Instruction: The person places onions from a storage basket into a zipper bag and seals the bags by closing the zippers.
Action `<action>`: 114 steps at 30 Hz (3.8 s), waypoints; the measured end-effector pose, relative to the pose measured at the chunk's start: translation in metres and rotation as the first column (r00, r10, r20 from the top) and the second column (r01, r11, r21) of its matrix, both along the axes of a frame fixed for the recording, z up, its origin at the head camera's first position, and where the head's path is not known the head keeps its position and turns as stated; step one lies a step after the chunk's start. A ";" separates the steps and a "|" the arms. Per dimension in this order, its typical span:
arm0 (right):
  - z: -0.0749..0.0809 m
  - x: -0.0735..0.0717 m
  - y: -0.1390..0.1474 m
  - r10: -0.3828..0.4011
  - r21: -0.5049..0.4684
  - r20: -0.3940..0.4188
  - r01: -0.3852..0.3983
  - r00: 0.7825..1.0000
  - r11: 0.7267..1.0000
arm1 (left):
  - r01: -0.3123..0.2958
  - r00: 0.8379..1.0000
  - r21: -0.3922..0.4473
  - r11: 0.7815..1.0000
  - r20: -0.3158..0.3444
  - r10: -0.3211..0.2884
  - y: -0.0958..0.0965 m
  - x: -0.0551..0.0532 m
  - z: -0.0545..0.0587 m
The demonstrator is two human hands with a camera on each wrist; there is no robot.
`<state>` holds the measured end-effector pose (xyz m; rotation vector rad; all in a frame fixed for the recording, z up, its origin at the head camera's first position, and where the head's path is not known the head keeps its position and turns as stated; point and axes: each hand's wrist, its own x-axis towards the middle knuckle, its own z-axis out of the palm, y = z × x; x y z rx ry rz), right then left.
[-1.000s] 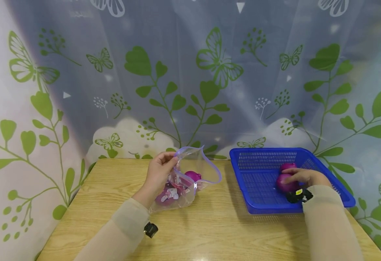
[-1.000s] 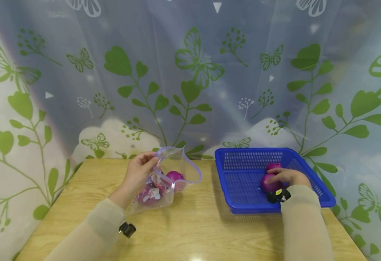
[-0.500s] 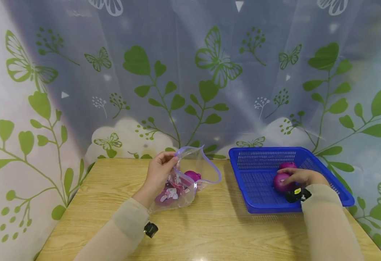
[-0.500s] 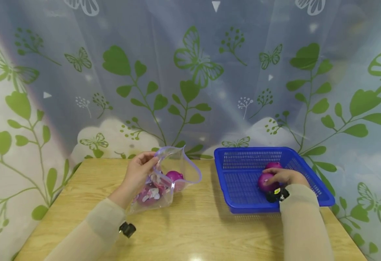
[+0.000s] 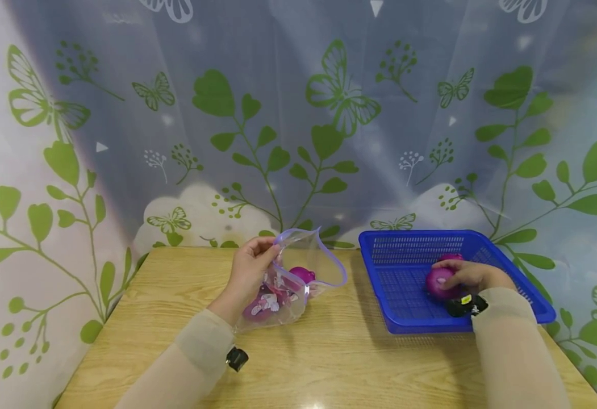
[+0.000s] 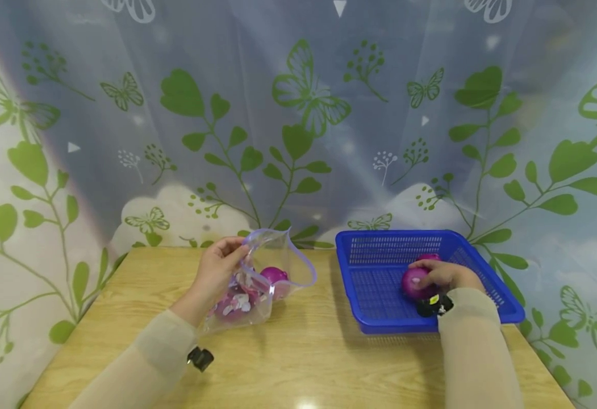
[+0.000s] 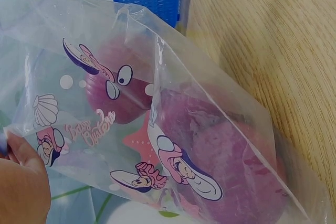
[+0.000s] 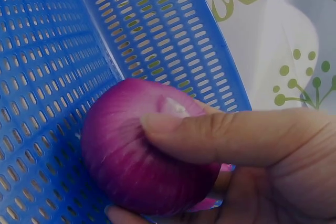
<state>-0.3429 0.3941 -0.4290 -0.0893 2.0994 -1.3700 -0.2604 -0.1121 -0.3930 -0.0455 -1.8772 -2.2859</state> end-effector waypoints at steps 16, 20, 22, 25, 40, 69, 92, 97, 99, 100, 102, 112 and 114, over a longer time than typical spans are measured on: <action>0.026 0.000 -0.023 -0.033 -0.050 -0.024 0.032 0.999 0.998 | 0.003 1.000 -0.027 1.000 0.030 -0.002 -0.007 0.000 -0.001; 0.039 0.001 -0.031 -0.019 -0.004 -0.089 0.019 0.996 1.000 | 0.006 0.999 -0.019 1.000 0.034 -0.005 -0.008 0.000 -0.001; 0.046 0.001 -0.036 -0.012 0.014 -0.120 0.013 0.993 1.000 | 0.006 0.999 -0.018 1.000 0.032 -0.006 -0.009 0.000 -0.001; 0.055 0.002 -0.042 0.007 0.035 -0.171 -0.001 0.985 0.999 | 0.005 1.000 -0.020 1.000 0.029 -0.005 -0.010 0.000 -0.001; 0.100 0.021 -0.067 0.129 0.210 -0.474 -0.030 0.871 0.977 | 0.015 1.000 -0.019 1.000 0.019 -0.015 -0.009 0.002 0.000; 0.138 0.062 -0.154 0.124 0.164 -0.788 0.012 0.603 0.986 | 0.025 1.000 0.044 0.999 -0.016 -0.024 -0.002 0.000 0.000; 0.111 0.064 -0.216 0.077 0.012 -0.826 -0.119 0.558 0.993 | 0.037 0.999 0.001 0.999 -0.034 -0.037 0.001 0.000 -0.001; 0.109 0.064 -0.229 0.106 0.023 -0.821 -0.154 0.561 0.988 | 0.032 0.999 0.009 0.999 -0.037 -0.032 0.002 -0.001 -0.001; 0.108 0.064 -0.234 0.121 0.031 -0.821 -0.168 0.558 0.985 | 0.030 0.999 0.016 0.999 -0.038 -0.030 0.002 -0.001 -0.001; 0.108 0.064 -0.236 0.129 0.036 -0.822 -0.175 0.555 0.984 | 0.029 0.999 0.018 0.999 -0.039 -0.028 0.003 -0.001 0.000; 0.106 0.064 -0.241 0.147 0.047 -0.819 -0.190 0.555 0.981 | 0.024 0.999 0.018 1.000 -0.041 -0.023 0.004 -0.002 0.000; 0.102 0.067 -0.260 0.219 0.092 -0.796 -0.245 0.564 0.965 | 0.006 1.000 0.018 1.000 -0.015 -0.006 0.003 -0.002 0.002; 0.103 0.067 -0.261 0.230 0.106 -0.797 -0.246 0.559 0.963 | 0.006 1.000 0.023 1.000 -0.016 -0.006 0.003 -0.002 0.003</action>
